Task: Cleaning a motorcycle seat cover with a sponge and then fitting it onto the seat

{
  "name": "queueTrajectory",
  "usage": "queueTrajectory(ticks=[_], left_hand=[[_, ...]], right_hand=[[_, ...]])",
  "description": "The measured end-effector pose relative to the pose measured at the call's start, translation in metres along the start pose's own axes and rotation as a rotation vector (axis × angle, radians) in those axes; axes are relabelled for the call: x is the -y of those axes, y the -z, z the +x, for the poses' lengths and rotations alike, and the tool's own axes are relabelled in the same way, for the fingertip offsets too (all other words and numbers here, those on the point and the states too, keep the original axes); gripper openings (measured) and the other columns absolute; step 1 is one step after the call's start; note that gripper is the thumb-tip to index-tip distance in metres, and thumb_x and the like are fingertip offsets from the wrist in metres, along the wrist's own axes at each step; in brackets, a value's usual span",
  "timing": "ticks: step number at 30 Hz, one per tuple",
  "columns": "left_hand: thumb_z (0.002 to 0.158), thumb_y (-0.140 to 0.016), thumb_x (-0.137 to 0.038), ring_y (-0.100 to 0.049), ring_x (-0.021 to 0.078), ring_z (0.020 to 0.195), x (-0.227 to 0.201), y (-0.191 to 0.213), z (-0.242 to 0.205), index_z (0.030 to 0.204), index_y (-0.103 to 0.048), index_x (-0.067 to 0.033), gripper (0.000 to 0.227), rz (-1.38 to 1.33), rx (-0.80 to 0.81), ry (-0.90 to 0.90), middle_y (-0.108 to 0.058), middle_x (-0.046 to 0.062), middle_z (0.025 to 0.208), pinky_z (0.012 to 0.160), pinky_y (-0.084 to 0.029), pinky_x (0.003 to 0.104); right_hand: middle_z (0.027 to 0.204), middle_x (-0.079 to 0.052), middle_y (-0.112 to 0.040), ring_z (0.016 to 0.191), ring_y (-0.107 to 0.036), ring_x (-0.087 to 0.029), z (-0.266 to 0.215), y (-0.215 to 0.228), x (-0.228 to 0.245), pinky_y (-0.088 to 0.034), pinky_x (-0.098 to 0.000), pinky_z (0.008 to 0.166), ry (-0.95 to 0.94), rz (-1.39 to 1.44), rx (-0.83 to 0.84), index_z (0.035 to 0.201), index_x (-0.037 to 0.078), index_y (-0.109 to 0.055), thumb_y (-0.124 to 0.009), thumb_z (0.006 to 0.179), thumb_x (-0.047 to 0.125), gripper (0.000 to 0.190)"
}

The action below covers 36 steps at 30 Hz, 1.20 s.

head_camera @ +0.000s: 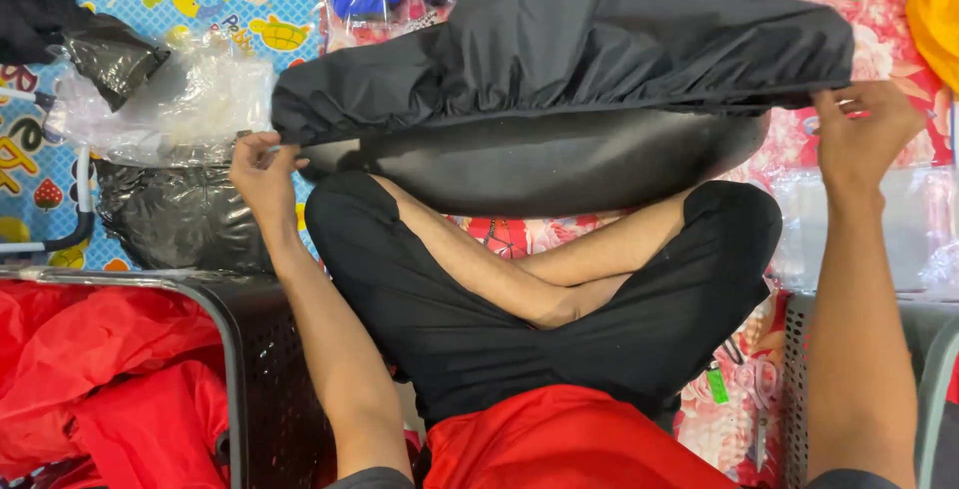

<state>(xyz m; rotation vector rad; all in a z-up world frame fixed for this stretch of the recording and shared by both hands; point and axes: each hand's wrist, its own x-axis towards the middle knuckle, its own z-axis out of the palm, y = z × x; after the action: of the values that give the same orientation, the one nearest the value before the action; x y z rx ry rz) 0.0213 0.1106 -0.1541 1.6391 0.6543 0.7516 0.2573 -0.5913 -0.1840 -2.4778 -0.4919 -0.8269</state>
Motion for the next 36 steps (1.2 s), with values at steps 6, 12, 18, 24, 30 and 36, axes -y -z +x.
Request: queueTrajectory(ticks=[6,12,18,24,30,36], left_hand=[[0.079,-0.074,0.01,-0.069,0.0145,0.076,0.019,0.003,0.002,0.099,-0.068,-0.0013,0.024,0.007,0.087,0.159,-0.068,0.008,0.093,0.074,-0.062,0.023],[0.08,-0.071,0.006,-0.069,0.0132,0.079,0.01,0.006,-0.005,0.101,-0.071,-0.0027,0.023,-0.071,0.007,0.13,-0.072,0.007,0.086,0.079,-0.058,0.022],[0.08,-0.066,0.008,-0.062,0.0092,0.073,-0.002,0.011,-0.009,0.094,-0.074,-0.0037,0.02,0.014,-0.09,0.014,-0.069,0.003,0.081,0.076,-0.053,0.021],[0.081,-0.072,0.007,-0.065,0.0088,0.074,0.025,0.004,-0.002,0.095,-0.076,-0.0044,0.018,0.134,0.031,0.027,-0.072,0.002,0.085,0.075,-0.054,0.02],[0.08,-0.073,0.011,-0.069,0.0131,0.087,0.014,0.008,-0.007,0.1,-0.072,-0.0024,0.024,0.045,0.18,0.144,-0.072,0.007,0.093,0.086,-0.057,0.022],[0.077,-0.07,0.005,-0.055,0.0246,0.089,-0.066,-0.038,-0.06,0.093,-0.061,-0.0035,0.02,0.506,0.057,-0.459,-0.055,0.011,0.1,0.082,-0.05,0.034]], right_hand=[[0.119,-0.023,-0.065,0.099,-0.067,-0.031,0.003,-0.005,0.04,-0.062,-0.035,0.071,-0.053,0.083,-0.013,0.103,-0.014,-0.081,-0.088,0.091,-0.017,0.014],[0.106,-0.02,-0.053,0.086,-0.056,-0.026,-0.007,-0.009,0.026,-0.059,-0.0366,0.072,-0.208,0.549,-0.073,0.111,-0.01,-0.049,-0.076,0.11,-0.03,0.034],[0.097,-0.006,-0.062,0.07,-0.056,-0.011,-0.012,0.019,0.016,-0.053,-0.0239,0.064,-0.677,0.923,-0.045,0.107,0.005,-0.068,-0.058,0.105,-0.013,0.021],[0.084,-0.003,-0.055,0.063,-0.044,-0.006,-0.026,-0.003,0.022,-0.039,-0.0221,0.058,-0.853,1.035,-0.021,0.097,0.006,-0.064,-0.05,0.098,-0.012,0.022],[0.101,-0.002,-0.066,0.086,-0.06,-0.006,-0.036,0.004,0.03,-0.055,-0.0145,0.082,-0.834,0.867,0.165,0.113,0.011,-0.069,-0.067,0.097,-0.004,0.022],[0.132,-0.025,-0.035,0.121,-0.034,-0.04,-0.031,0.025,0.075,-0.045,-0.0441,0.092,-0.219,0.279,0.118,0.129,-0.008,-0.048,-0.069,0.079,-0.019,0.055]])
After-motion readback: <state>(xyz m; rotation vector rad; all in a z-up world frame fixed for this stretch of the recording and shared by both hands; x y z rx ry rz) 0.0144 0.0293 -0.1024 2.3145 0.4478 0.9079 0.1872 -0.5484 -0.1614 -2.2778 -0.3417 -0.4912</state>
